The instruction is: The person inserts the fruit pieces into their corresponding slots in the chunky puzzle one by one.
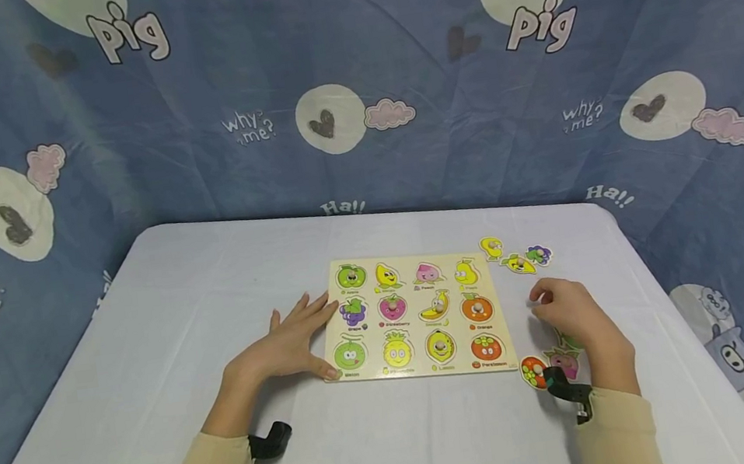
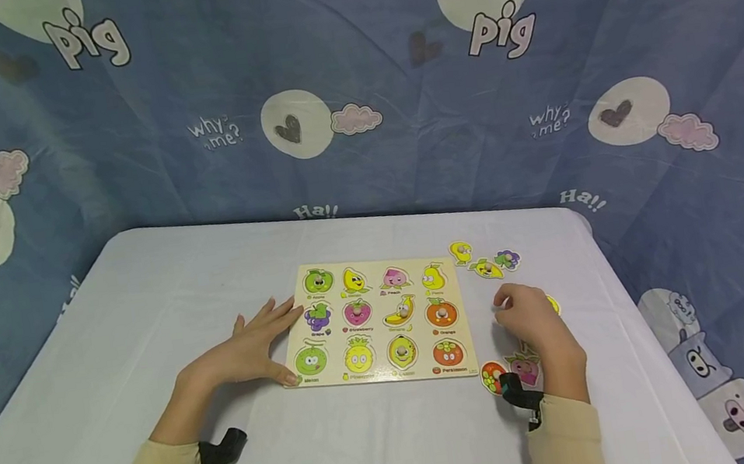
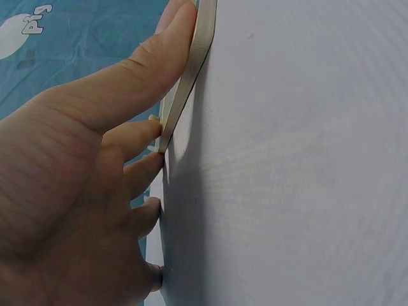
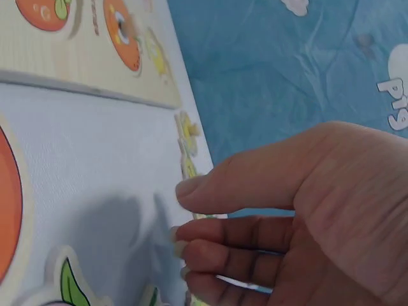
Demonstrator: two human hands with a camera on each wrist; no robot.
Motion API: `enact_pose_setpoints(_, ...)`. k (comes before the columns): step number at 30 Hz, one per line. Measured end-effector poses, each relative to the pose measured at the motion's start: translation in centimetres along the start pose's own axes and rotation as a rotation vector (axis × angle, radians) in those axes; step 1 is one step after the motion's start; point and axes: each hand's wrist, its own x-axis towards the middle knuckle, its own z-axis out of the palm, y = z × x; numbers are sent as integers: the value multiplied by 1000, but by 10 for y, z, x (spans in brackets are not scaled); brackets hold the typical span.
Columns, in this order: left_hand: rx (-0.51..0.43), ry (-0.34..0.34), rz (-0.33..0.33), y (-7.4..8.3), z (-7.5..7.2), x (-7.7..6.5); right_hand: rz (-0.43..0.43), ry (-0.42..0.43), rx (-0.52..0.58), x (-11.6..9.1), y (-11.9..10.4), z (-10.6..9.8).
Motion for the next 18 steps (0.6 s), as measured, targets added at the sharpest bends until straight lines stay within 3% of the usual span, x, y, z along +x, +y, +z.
enact_pose_setpoints(6, 1, 2, 0, -1, -1, -1, 34, -45, -17, -2, 4, -5)
enact_pose_setpoints(18, -15, -3, 9, 1, -2, -2, 56, -44, -22, -5, 14, -10)
